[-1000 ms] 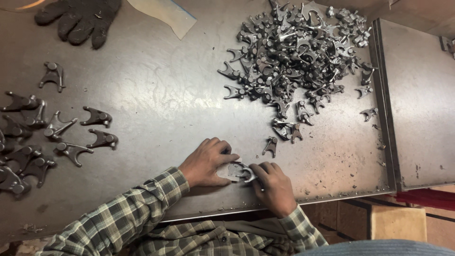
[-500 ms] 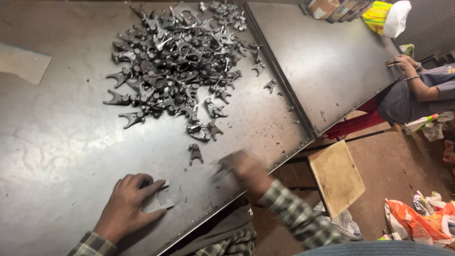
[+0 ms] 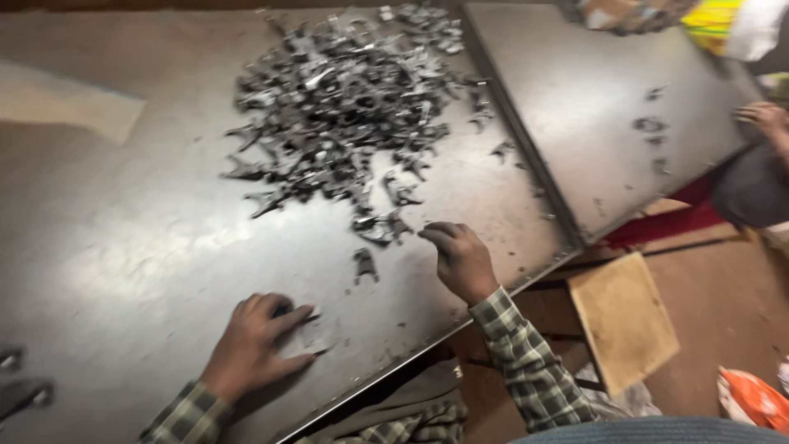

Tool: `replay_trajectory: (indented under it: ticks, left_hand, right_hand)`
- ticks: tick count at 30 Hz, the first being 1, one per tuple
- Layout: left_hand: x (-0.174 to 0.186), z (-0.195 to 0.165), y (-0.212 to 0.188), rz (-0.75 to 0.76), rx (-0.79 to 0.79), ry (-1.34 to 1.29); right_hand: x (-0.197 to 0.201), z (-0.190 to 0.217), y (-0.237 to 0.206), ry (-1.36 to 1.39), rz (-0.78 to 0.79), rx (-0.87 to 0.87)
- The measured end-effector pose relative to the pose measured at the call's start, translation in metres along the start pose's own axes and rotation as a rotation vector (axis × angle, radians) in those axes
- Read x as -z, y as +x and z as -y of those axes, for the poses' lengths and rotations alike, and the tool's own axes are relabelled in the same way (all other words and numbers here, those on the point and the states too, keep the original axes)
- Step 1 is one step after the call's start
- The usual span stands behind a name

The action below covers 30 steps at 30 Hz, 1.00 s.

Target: The person repeatedly picks small metal castings from a pile on a metal table, rubs each against a small abrasive block, and places the finished pieces to the left. The process continues throughout the clip with consistent hand movements and no visible change in the pile size.

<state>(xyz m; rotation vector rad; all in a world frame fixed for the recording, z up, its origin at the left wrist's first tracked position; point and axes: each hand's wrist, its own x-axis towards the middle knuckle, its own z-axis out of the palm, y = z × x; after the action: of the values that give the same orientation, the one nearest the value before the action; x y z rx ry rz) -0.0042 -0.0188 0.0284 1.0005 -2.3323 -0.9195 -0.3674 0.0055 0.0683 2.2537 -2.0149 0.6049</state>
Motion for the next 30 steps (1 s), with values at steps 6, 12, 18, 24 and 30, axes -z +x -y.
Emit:
replay_trajectory:
  ticks: [6, 12, 18, 24, 30]
  left_hand:
    - [0.002, 0.011, -0.002, 0.036, 0.013, -0.010]
    - [0.003, 0.020, -0.008, 0.043, 0.002, -0.035]
    - [-0.002, 0.033, -0.015, -0.008, -0.028, -0.018]
    - [-0.006, 0.033, -0.016, -0.003, -0.031, -0.002]
    - [-0.002, 0.029, -0.018, -0.014, -0.035, 0.000]
  right_hand:
    - [-0.030, 0.066, 0.020, 0.115, 0.124, 0.286]
    - [-0.048, 0.067, 0.015, 0.250, 0.284, 0.119]
    - [-0.060, 0.093, -0.026, 0.504, 0.313, -0.033]
    - [-0.071, 0.123, -0.041, 0.501, 0.284, 0.004]
    - [-0.079, 0.125, -0.044, 0.581, 0.316, -0.081]
